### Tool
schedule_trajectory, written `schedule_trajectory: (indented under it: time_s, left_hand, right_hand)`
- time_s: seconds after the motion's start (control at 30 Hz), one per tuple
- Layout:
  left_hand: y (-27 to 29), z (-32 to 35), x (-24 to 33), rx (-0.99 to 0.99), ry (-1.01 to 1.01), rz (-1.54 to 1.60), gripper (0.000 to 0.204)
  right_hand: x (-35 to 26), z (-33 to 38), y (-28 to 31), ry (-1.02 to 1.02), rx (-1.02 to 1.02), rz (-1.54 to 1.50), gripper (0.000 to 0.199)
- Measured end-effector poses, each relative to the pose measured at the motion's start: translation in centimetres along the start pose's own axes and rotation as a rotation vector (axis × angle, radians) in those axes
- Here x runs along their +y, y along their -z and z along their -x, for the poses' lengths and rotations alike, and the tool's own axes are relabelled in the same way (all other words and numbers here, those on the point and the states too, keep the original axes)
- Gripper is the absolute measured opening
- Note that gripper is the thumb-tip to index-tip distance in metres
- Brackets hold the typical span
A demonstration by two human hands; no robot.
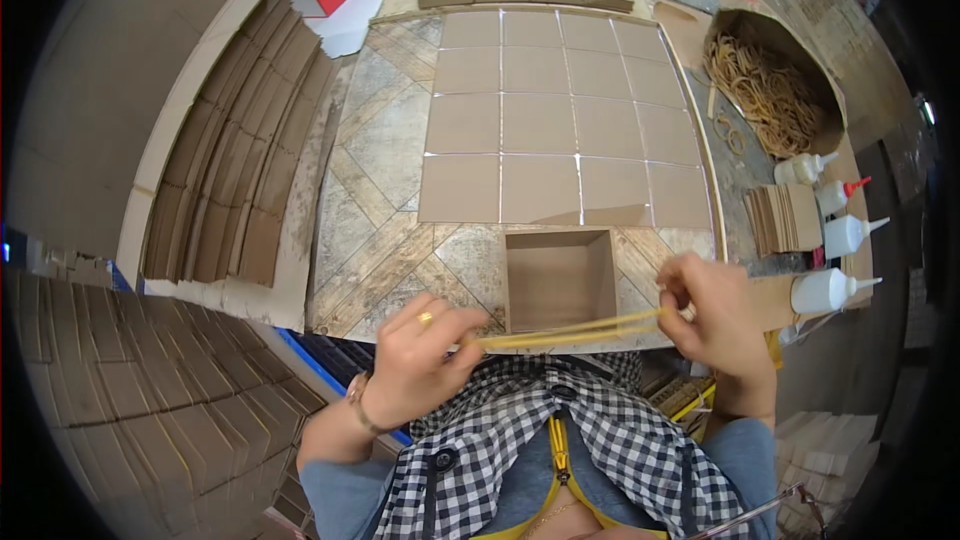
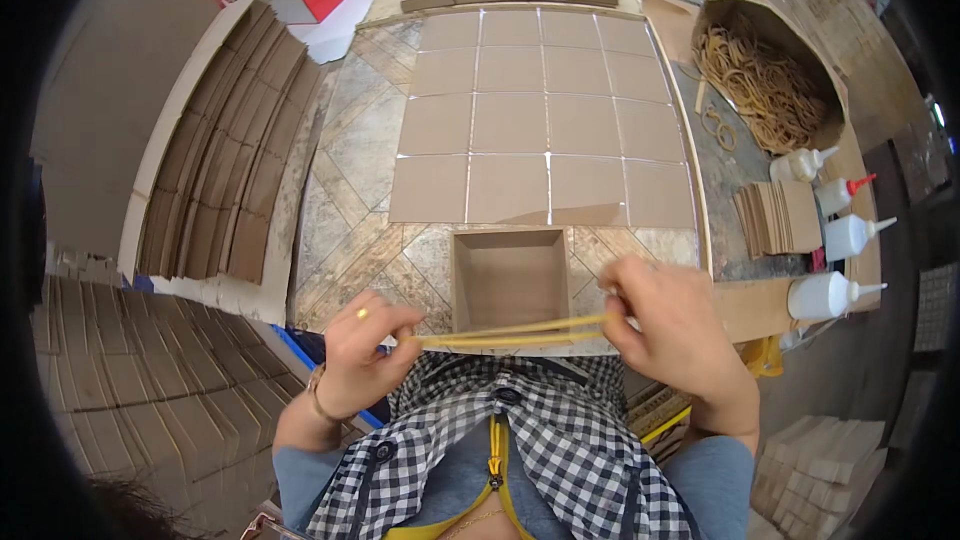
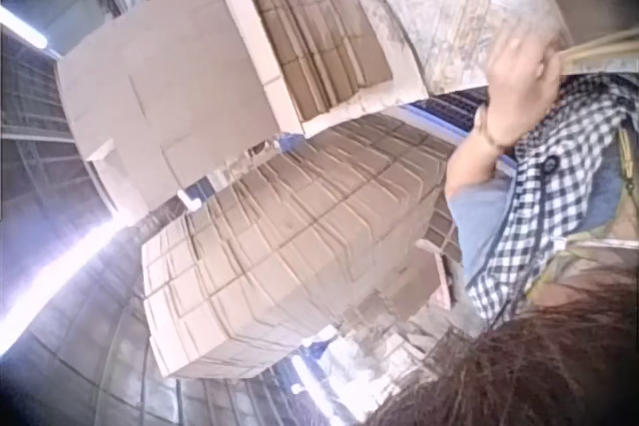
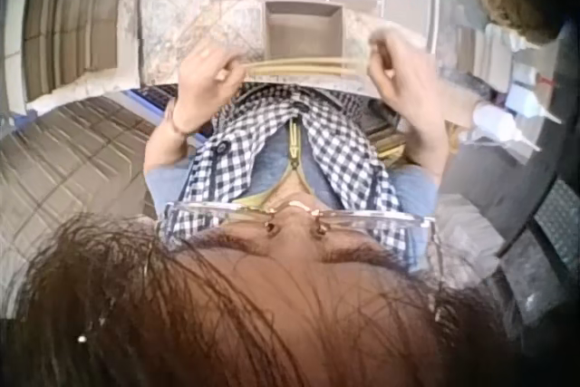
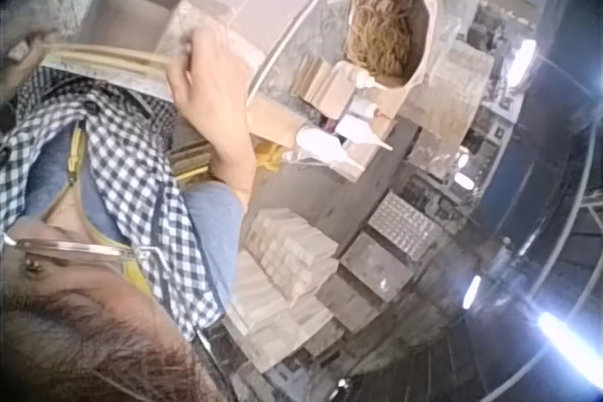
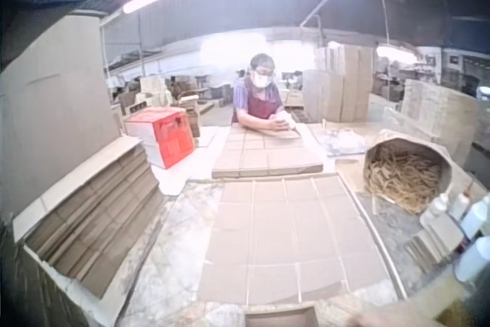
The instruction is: Applying glue to cardboard templates and folding them into boxes, then securing with rubber bands.
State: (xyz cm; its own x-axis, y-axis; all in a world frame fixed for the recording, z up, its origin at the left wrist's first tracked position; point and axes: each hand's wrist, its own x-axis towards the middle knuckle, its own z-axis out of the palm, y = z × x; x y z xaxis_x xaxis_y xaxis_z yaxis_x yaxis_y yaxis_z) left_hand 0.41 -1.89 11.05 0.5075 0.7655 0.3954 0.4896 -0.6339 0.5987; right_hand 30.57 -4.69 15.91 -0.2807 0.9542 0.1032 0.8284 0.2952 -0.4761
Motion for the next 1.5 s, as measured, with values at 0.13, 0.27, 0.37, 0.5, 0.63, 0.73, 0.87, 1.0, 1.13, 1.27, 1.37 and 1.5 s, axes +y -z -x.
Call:
schedule_trajectory:
  time_s: [0.13, 0.27, 0.37, 0.5, 0.63, 0.73, 0.87, 1.0, 1.13, 1.27, 1.37, 1.5]
  left_hand:
    - [-1.9, 2.2, -1.8, -0.161, 0.166, 0.098, 0.058]
    - [-3.2, -1.2, -4.0, -0.17, 0.038, 0.268, 0.081]
    - [-4.5, -1.8, -5.8, -0.264, 0.073, 0.584, 0.087]
    - [-5.8, -2.3, -7.0, -0.095, 0.174, 0.743, 0.068]
    - [-7.6, -4.7, -9.8, -0.027, 0.167, 0.753, 0.039]
    - [-7.9, -5.3, -11.2, -0.124, 0.275, 0.909, 0.027]
    - [-6.0, -3.7, -9.4, -0.248, 0.456, 0.983, 0.032]
    - [-6.8, -1.3, -8.3, -0.096, 0.166, 0.632, 0.052]
    - [-5.2, 0.0, -1.9, 0.261, 0.038, 0.077, 0.049]
    - [-3.5, 1.9, 3.2, -0.117, 0.362, 0.122, 0.036]
    - [-1.9, 5.6, 3.5, 0.078, 0.613, 0.021, 0.03]
    - [2.7, 15.4, 7.2, 0.532, 0.945, -0.111, 0.028]
  right_hand:
    - [3.0, 2.8, -2.5, -0.377, -0.2, -0.272, 0.031]
    - [4.7, 1.6, -5.2, -0.097, 0.001, -0.351, 0.058]
    - [5.0, -0.2, -6.3, 0.1, 0.071, -0.322, 0.07]
    - [6.4, -1.4, -9.1, 0.013, 0.195, -0.556, 0.051]
    - [8.4, -4.3, -10.9, -0.269, 0.255, -0.908, 0.024]
    - [8.6, -6.2, -10.0, -0.223, 0.058, -0.889, 0.022]
    - [9.5, -5.2, -9.8, -0.014, -0.109, -0.821, 0.036]
    - [8.4, -0.3, -12.2, -0.232, 0.004, -1.16, 0.085]
    - [6.5, -1.5, -12.4, -0.233, -0.077, -0.69, 0.102]
    - [2.0, -4.8, -15.1, 0.101, -0.151, -0.753, 0.074]
    - [-4.2, -8.3, -15.0, 0.378, -0.276, -0.57, 0.067]
    - [-11.3, -10.2, -16.0, 0.547, -0.557, -0.814, 0.06]
